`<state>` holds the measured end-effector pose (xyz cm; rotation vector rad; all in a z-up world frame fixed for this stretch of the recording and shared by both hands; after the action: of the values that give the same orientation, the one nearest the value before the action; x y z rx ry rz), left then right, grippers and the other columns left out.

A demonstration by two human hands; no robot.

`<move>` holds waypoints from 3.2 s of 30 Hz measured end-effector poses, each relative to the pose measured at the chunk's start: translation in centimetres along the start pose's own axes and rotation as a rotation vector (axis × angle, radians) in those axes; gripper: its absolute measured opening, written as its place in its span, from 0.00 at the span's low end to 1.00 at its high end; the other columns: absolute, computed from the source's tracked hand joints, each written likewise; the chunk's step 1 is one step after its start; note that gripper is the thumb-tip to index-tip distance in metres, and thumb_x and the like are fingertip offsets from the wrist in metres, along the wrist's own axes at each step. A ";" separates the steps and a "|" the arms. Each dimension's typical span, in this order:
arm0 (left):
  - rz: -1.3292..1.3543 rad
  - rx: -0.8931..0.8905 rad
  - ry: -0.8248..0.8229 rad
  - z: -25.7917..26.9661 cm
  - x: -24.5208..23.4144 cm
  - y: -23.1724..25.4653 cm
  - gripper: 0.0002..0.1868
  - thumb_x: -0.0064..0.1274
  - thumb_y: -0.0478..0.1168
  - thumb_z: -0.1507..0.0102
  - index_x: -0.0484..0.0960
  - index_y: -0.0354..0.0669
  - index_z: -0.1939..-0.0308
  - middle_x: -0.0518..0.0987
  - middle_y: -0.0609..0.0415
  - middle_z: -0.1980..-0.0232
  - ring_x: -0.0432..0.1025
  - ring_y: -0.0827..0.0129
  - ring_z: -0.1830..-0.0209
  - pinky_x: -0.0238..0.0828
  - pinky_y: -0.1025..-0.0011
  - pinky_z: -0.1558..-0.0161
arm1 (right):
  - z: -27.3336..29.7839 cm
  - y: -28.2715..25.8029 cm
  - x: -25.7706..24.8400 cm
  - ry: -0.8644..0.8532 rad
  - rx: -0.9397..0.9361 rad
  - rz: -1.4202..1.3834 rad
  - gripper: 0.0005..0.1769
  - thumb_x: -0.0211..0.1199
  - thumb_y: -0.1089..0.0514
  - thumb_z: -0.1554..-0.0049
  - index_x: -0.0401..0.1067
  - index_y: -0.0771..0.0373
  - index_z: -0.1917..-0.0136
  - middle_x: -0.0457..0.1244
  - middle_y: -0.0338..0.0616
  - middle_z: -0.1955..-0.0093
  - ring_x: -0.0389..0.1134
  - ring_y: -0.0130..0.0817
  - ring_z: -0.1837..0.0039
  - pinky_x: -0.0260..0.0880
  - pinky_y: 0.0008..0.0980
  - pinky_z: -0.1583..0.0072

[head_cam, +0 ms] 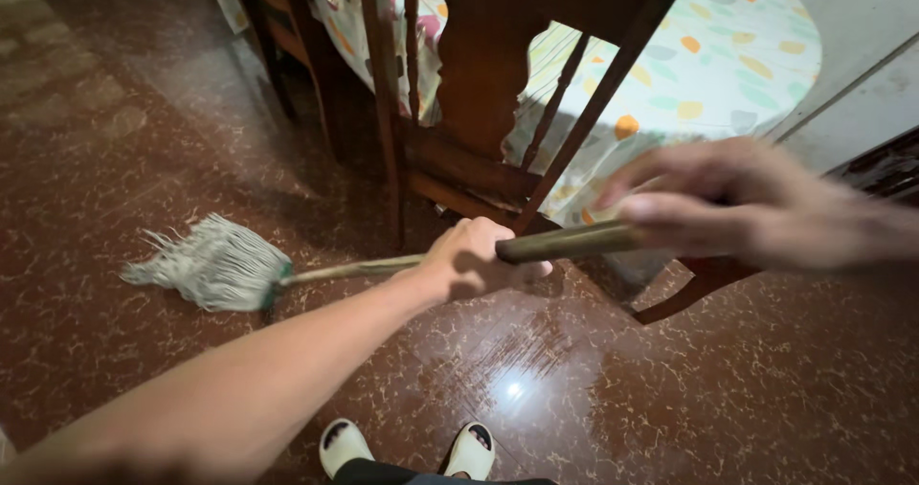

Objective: The person mops a tiled floor using a traditional string mop. They move the mop back and forth across the floor surface, working around a dining table and chairs.

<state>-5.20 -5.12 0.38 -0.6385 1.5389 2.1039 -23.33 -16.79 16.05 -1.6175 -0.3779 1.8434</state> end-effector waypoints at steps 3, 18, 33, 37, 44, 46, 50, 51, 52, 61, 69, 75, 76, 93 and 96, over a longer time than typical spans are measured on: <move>0.045 0.038 -0.026 -0.3 0.6 -0.2 0.16 0.55 0.54 0.37 0.84 0.50 0.71 0.79 0.60 0.77 0.66 0.77 0.83 0.61 0.75 0.82 | 2.0 0.5 -1.4 0.075 0.127 -0.060 0.19 0.56 0.43 0.38 0.76 0.54 0.41 0.61 0.42 0.71 0.57 0.28 0.74 0.59 0.29 0.74; -0.082 0.089 0.621 7.2 -11.2 -18.3 0.14 0.62 0.49 0.43 0.84 0.41 0.67 0.83 0.42 0.66 0.79 0.50 0.63 0.75 0.58 0.59 | -16.1 -13.4 5.6 0.018 -0.371 -0.154 0.18 0.52 0.50 0.33 0.76 0.62 0.43 0.64 0.37 0.70 0.58 0.21 0.74 0.58 0.22 0.73; -0.284 -0.150 0.494 10.7 -13.3 -28.9 0.21 0.57 0.54 0.38 0.79 0.45 0.50 0.83 0.48 0.53 0.77 0.57 0.51 0.73 0.60 0.47 | -26.4 -16.3 19.5 -0.054 -0.309 -0.351 0.19 0.50 0.48 0.32 0.75 0.63 0.46 0.60 0.33 0.67 0.58 0.22 0.66 0.61 0.27 0.64; -0.459 -0.006 0.331 8.7 -10.5 -26.2 0.14 0.55 0.51 0.39 0.82 0.49 0.56 0.83 0.51 0.57 0.78 0.60 0.53 0.73 0.62 0.50 | -21.4 -13.5 18.0 -0.092 -0.253 -0.360 0.19 0.50 0.48 0.33 0.74 0.64 0.47 0.57 0.31 0.70 0.55 0.20 0.68 0.57 0.26 0.67; 0.055 -0.202 0.423 6.0 1.2 -18.6 0.15 0.57 0.50 0.39 0.83 0.40 0.65 0.85 0.45 0.61 0.76 0.61 0.63 0.70 0.65 0.62 | -7.3 -4.4 13.3 -0.190 -0.127 -0.413 0.20 0.52 0.46 0.35 0.75 0.63 0.46 0.59 0.32 0.72 0.61 0.20 0.70 0.68 0.26 0.68; 0.737 -0.182 0.304 4.2 5.0 -15.2 0.13 0.47 0.39 0.35 0.86 0.37 0.66 0.87 0.46 0.62 0.74 0.67 0.68 0.67 0.66 0.68 | -2.6 -0.7 11.0 -0.183 -0.060 -0.356 0.20 0.51 0.46 0.36 0.75 0.61 0.46 0.65 0.31 0.70 0.62 0.21 0.71 0.66 0.26 0.69; 0.387 -0.203 0.261 2.7 10.1 -7.9 0.19 0.40 0.48 0.32 0.85 0.44 0.63 0.90 0.54 0.62 0.77 0.71 0.68 0.69 0.70 0.67 | 5.4 3.4 5.3 -0.164 -0.093 -0.135 0.21 0.47 0.44 0.37 0.76 0.54 0.44 0.61 0.34 0.73 0.56 0.24 0.74 0.57 0.27 0.73; 0.356 -0.255 0.211 2.1 11.2 -5.9 0.18 0.42 0.51 0.33 0.85 0.46 0.61 0.90 0.54 0.62 0.73 0.68 0.70 0.67 0.67 0.68 | 7.3 4.0 3.6 -0.147 -0.055 -0.137 0.21 0.47 0.45 0.37 0.76 0.54 0.44 0.61 0.35 0.73 0.55 0.24 0.74 0.56 0.27 0.73; 0.323 -0.309 0.164 1.7 11.7 -4.0 0.18 0.44 0.55 0.34 0.84 0.49 0.59 0.90 0.54 0.62 0.70 0.65 0.71 0.64 0.64 0.68 | 8.9 4.4 2.1 -0.131 -0.021 -0.141 0.21 0.46 0.45 0.37 0.76 0.54 0.45 0.60 0.35 0.73 0.54 0.25 0.74 0.56 0.27 0.73; -0.140 -0.332 0.182 1.7 11.5 2.4 0.28 0.56 0.67 0.41 0.85 0.47 0.58 0.84 0.50 0.60 0.78 0.61 0.58 0.73 0.61 0.53 | 11.1 5.7 -2.1 0.011 -0.165 -0.268 0.19 0.47 0.51 0.35 0.74 0.62 0.40 0.63 0.38 0.74 0.56 0.23 0.78 0.54 0.25 0.78; -0.105 -0.318 0.263 5.8 8.4 -5.9 0.26 0.57 0.64 0.42 0.80 0.46 0.59 0.83 0.47 0.61 0.78 0.60 0.59 0.72 0.60 0.54 | 6.0 0.3 3.1 -0.016 -0.300 -0.210 0.17 0.47 0.52 0.34 0.73 0.62 0.42 0.63 0.38 0.72 0.57 0.23 0.76 0.55 0.25 0.76; -0.149 -0.214 0.470 8.9 6.1 -14.1 0.24 0.62 0.59 0.43 0.79 0.42 0.61 0.82 0.45 0.63 0.77 0.56 0.62 0.72 0.59 0.57 | -0.5 -4.7 10.0 -0.092 -0.280 -0.252 0.18 0.47 0.51 0.32 0.73 0.62 0.40 0.62 0.38 0.70 0.57 0.22 0.72 0.59 0.25 0.70; -0.170 -0.199 0.483 9.3 5.4 -15.3 0.25 0.63 0.59 0.42 0.79 0.41 0.61 0.81 0.45 0.63 0.76 0.55 0.61 0.71 0.59 0.57 | -1.5 -5.7 11.0 -0.098 -0.270 -0.272 0.18 0.48 0.50 0.32 0.72 0.63 0.40 0.61 0.38 0.71 0.57 0.22 0.72 0.59 0.25 0.69; -0.056 -0.251 0.414 14.2 9.7 -8.9 0.16 0.59 0.50 0.39 0.82 0.46 0.53 0.85 0.49 0.57 0.79 0.61 0.57 0.74 0.61 0.54 | 0.7 -5.3 17.8 -0.205 -0.280 -0.313 0.19 0.49 0.48 0.33 0.74 0.64 0.44 0.57 0.33 0.69 0.56 0.21 0.65 0.61 0.27 0.63; -0.145 -0.362 0.397 12.2 13.3 -5.4 0.18 0.64 0.53 0.38 0.82 0.41 0.59 0.84 0.45 0.58 0.78 0.57 0.57 0.73 0.60 0.54 | 5.9 -1.8 15.0 -0.236 -0.270 -0.315 0.19 0.48 0.49 0.33 0.74 0.63 0.44 0.58 0.32 0.69 0.57 0.21 0.66 0.61 0.26 0.63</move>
<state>-13.68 9.23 -8.43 -1.3226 1.2509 2.2534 -28.91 -4.79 6.67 -1.4097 -0.9652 1.7962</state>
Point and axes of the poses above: each hand's wrist, its own z-axis away from the middle knuckle, its own x-axis out of the palm, y = z × x, the point moved 2 cm from there along -z, towards the middle knuckle
